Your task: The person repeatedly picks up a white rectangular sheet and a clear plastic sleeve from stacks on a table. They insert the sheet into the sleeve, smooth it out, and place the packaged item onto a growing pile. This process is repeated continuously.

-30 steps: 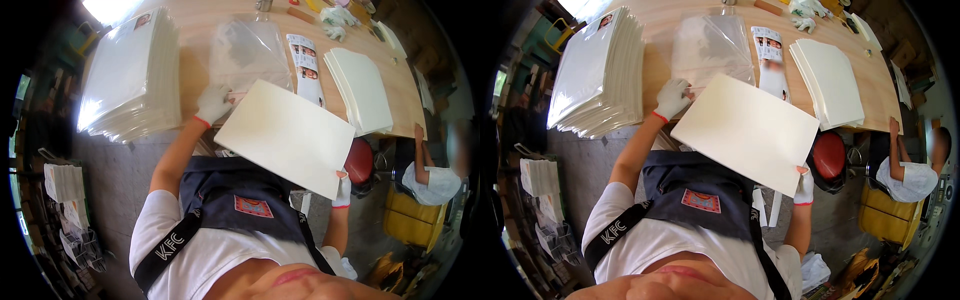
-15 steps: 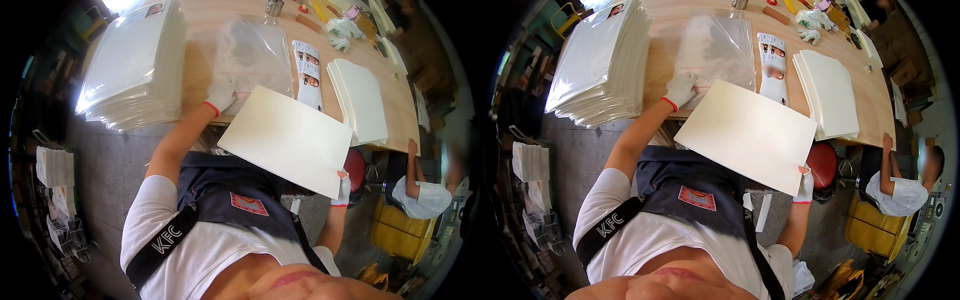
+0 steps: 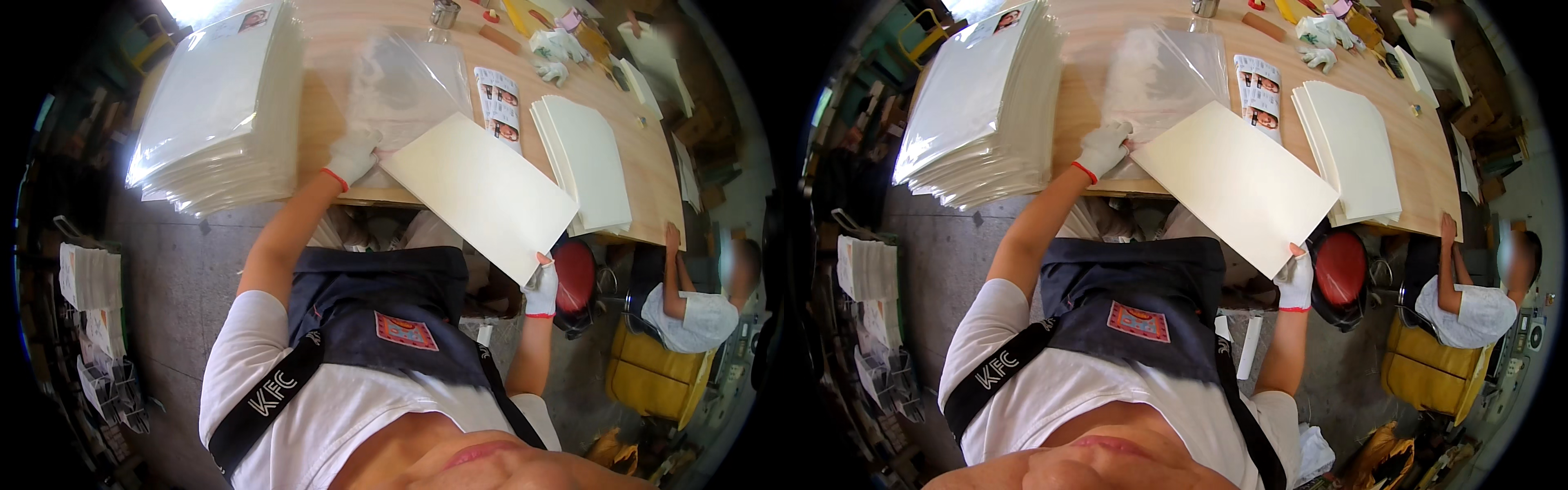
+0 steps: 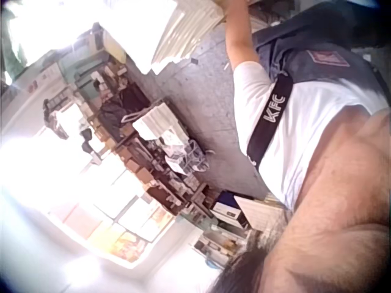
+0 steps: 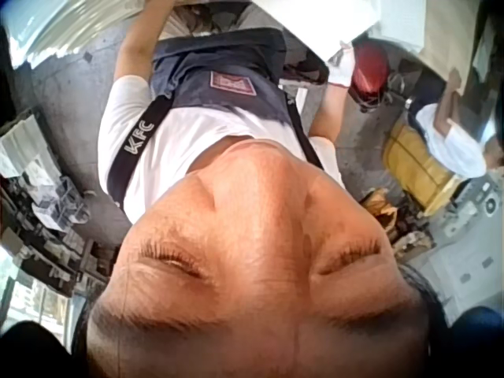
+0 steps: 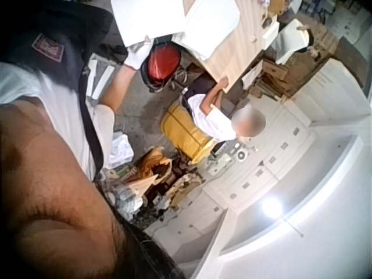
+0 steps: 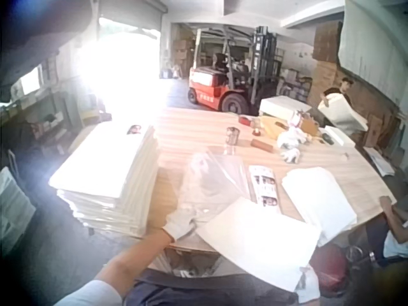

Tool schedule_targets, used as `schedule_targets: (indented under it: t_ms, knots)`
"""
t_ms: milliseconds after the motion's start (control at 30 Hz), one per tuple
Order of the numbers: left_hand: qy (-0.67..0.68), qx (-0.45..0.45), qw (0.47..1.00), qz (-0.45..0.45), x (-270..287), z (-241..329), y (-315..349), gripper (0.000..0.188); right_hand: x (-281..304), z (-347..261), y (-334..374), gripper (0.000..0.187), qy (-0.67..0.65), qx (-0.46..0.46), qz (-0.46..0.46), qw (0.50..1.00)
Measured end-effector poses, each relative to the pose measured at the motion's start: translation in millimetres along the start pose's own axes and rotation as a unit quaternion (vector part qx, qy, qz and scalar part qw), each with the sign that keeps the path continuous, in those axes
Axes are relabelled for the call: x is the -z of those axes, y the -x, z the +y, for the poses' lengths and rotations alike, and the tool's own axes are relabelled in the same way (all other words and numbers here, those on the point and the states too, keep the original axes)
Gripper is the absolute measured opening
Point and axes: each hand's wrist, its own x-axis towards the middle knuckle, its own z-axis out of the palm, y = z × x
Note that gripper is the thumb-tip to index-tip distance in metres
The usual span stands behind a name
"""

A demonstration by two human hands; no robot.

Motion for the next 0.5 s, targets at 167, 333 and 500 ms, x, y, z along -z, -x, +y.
schedule_targets:
  t_ms: [167, 333, 500]
  knots:
    - [0.035, 0.021, 0.996, 0.078, -12.8, -11.7, -5.6, 0.019, 18.8, 29.1, -8.8, 0.041, -0.179, -0.089, -0.004, 0.980]
    - [0.420, 0.081, 0.902, 0.050, -8.7, -19.8, -6.9, 0.033, -32.3, 48.4, 3.4, 0.028, -0.105, -0.039, 0.127, 0.986]
    - [0.292, 0.025, 0.947, 0.129, 6.8, 1.8, 5.2, 0.034, -54.1, 78.8, 15.3, 0.037, -0.042, 0.040, 0.065, 0.996]
